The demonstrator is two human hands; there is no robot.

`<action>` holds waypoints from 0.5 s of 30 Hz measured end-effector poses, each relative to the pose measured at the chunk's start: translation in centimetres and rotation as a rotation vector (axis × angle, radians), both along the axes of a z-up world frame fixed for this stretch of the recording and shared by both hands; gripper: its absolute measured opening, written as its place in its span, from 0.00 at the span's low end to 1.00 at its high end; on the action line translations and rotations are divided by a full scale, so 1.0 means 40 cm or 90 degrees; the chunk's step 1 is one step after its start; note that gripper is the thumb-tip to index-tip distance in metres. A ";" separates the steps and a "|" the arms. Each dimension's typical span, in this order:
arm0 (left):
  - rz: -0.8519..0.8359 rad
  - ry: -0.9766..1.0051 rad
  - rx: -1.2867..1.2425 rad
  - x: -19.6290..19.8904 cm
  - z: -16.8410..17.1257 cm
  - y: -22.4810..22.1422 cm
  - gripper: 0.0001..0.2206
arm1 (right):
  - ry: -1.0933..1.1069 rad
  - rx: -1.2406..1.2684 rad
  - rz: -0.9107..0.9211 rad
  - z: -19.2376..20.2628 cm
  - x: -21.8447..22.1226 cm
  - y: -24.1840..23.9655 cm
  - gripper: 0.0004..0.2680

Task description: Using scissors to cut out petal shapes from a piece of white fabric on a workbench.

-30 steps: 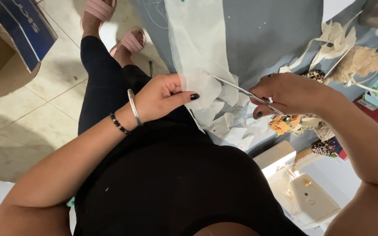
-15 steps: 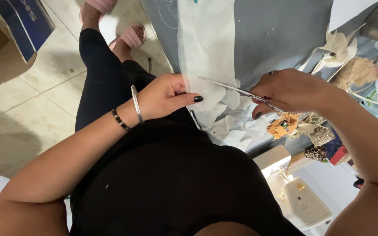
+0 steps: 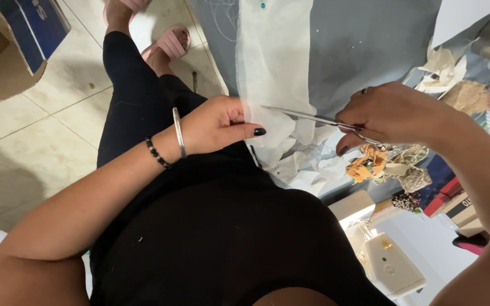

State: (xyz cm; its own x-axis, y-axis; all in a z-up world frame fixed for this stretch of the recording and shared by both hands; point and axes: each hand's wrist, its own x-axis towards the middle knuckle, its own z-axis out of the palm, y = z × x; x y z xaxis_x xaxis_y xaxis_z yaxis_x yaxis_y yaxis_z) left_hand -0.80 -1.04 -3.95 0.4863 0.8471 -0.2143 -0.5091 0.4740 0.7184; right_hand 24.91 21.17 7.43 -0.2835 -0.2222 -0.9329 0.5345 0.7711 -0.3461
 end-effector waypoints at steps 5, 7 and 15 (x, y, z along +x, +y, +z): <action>-0.007 -0.008 -0.001 0.003 -0.007 0.000 0.11 | -0.002 0.005 -0.006 0.004 -0.011 0.008 0.15; -0.011 0.011 0.006 0.000 -0.003 0.002 0.11 | 0.015 -0.002 -0.007 0.002 -0.015 0.011 0.15; -0.009 0.008 -0.001 -0.004 0.004 0.005 0.12 | -0.247 0.019 -0.013 0.036 -0.170 0.011 0.08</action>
